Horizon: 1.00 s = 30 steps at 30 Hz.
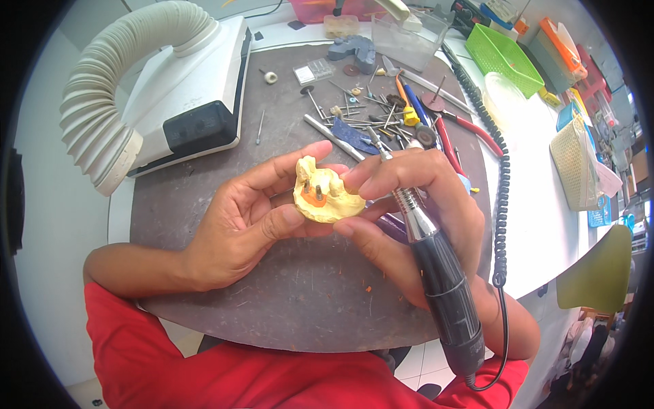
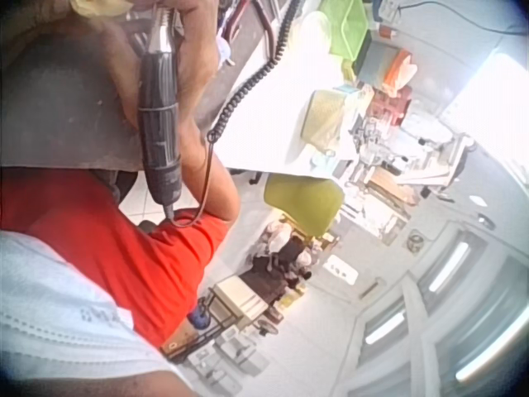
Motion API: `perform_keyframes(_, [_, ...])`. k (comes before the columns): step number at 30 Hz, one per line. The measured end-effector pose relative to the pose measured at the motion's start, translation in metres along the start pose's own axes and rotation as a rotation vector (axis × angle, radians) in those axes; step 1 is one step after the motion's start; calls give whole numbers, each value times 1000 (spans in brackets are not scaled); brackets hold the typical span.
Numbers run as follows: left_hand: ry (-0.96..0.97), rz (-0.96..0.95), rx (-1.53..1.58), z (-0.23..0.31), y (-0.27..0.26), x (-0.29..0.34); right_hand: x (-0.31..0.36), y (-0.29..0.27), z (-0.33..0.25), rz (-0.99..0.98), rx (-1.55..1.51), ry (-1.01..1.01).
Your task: The person uses a rotary carving tool to shape a yellow dental model, focusing on the gum and tooth areas. They periodically pause to brush away debris with a small brush before resuming the carving process.
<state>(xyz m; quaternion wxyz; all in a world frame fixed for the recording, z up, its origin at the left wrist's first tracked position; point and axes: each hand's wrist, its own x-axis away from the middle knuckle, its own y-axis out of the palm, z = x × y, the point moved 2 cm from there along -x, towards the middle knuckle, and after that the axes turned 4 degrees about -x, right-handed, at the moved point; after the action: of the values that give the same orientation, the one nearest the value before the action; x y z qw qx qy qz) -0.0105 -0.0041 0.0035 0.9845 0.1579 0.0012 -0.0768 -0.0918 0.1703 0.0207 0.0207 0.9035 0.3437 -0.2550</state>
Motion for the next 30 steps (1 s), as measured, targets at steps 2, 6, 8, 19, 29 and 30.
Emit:
perform_keyframes(2, [3,-2,4,-1,0,0,0,0,1,4,-10,1])
perform_keyframes(6, [8,2,20,0,0,1,0,1,1,4,-1,1])
perform_keyframes(8, [7,2,26,0,1,1,0,0,1,1,-1,0])
perform_keyframes(19, [6,50,1,5,0,3,-1,1,-1,-8,-41,104])
perform_keyframes(29, [364,110,-416,6,-2,8,1,2,3,-75,-203,209])
perform_keyframes(30, [409,94,-489,8,-3,8,1,1,3,-118,-192,211])
